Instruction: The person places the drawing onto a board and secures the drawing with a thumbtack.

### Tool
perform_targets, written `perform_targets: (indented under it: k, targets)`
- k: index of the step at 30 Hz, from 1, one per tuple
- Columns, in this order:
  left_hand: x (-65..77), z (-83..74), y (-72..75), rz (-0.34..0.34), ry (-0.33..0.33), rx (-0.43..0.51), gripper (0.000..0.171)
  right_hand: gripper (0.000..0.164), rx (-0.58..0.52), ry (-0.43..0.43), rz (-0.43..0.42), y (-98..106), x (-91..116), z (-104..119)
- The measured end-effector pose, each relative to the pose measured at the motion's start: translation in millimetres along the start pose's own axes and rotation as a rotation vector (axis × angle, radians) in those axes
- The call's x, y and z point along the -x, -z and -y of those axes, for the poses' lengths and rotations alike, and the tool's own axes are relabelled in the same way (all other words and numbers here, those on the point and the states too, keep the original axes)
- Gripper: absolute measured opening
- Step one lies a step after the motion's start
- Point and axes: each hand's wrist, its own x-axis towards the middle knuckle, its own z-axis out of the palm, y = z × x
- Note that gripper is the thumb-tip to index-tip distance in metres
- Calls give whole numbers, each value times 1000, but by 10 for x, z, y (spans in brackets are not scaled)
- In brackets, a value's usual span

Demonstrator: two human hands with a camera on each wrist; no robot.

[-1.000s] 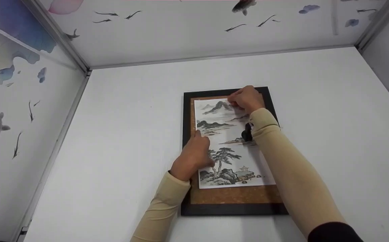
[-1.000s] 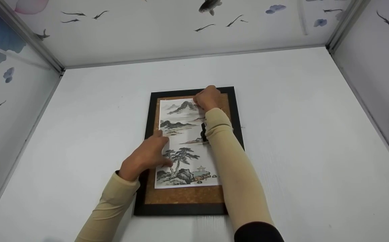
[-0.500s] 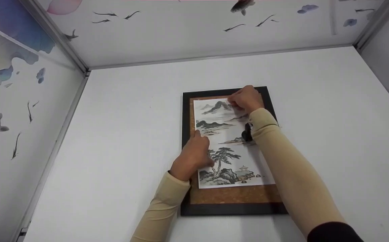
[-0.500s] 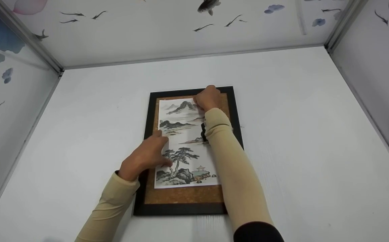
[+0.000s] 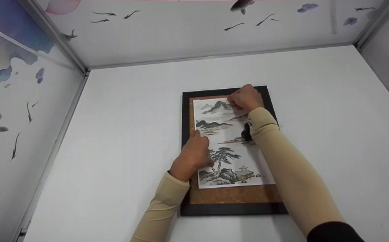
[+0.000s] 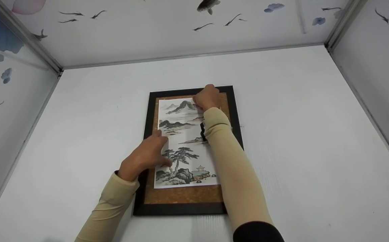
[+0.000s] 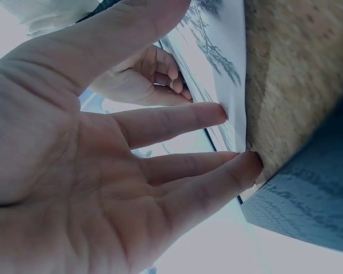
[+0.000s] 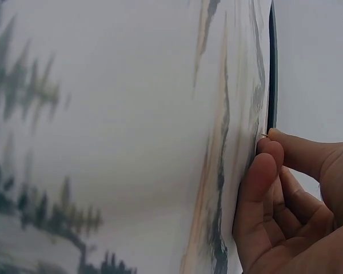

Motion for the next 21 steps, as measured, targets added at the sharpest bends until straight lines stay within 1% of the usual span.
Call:
perform_targets:
  k: [9,14,21]
  targets:
    - [7,2,15,3,-7,9,33,24,28,-12,12,12,-8,30]
    - [11,7,17,2,-6,14,32,23,49,-14,-4,-5,-9,42]
    - [25,1,16,17,0,33,31,21,27,5,-23,-43,-44,44]
